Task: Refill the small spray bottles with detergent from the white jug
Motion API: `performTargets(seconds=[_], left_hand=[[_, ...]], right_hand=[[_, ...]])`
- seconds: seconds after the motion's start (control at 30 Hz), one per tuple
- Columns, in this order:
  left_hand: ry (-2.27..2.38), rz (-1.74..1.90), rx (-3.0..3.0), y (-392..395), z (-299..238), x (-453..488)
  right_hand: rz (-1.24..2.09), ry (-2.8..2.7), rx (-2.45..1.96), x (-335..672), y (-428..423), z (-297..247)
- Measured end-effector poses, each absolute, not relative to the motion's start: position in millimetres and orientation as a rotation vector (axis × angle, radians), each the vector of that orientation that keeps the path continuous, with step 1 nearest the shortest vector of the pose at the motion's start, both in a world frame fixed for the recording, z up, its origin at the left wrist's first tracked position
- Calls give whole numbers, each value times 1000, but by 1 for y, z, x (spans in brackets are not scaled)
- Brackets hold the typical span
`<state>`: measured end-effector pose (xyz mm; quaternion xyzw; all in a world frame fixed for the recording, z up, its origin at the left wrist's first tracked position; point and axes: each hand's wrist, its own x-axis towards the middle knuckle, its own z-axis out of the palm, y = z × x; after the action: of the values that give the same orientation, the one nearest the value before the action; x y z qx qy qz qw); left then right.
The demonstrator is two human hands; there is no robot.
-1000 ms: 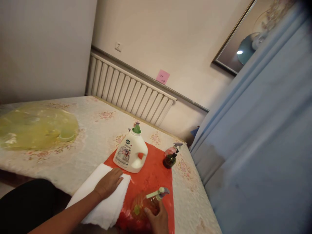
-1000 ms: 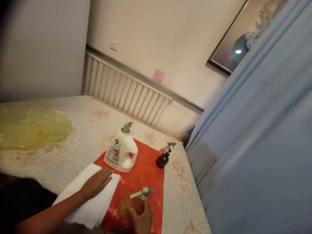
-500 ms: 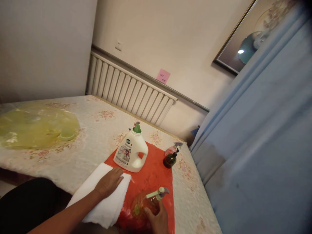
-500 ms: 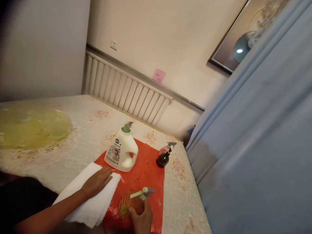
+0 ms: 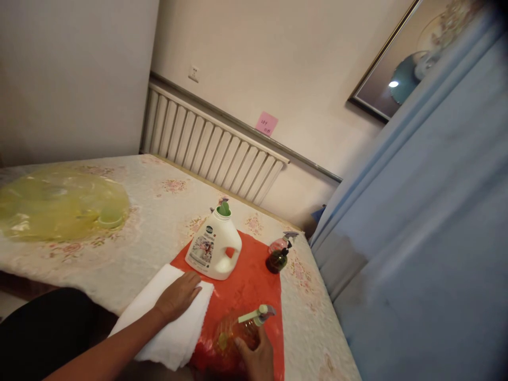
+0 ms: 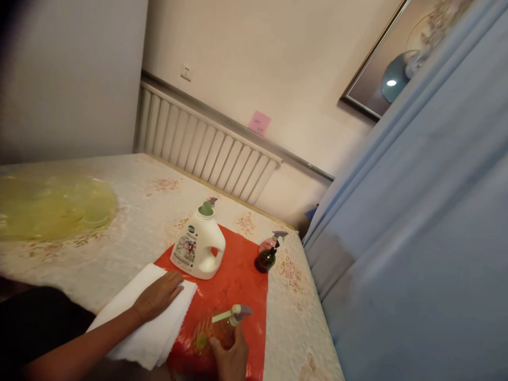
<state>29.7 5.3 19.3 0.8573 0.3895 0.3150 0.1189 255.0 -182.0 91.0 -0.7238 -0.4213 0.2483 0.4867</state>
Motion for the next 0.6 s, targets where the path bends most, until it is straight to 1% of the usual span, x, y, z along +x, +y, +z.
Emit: performTargets(seconds=[0.6], left_hand=[[1145,933,2538,4,21,30]], right_hand=[[557,-999,-1766,252,-183,97]])
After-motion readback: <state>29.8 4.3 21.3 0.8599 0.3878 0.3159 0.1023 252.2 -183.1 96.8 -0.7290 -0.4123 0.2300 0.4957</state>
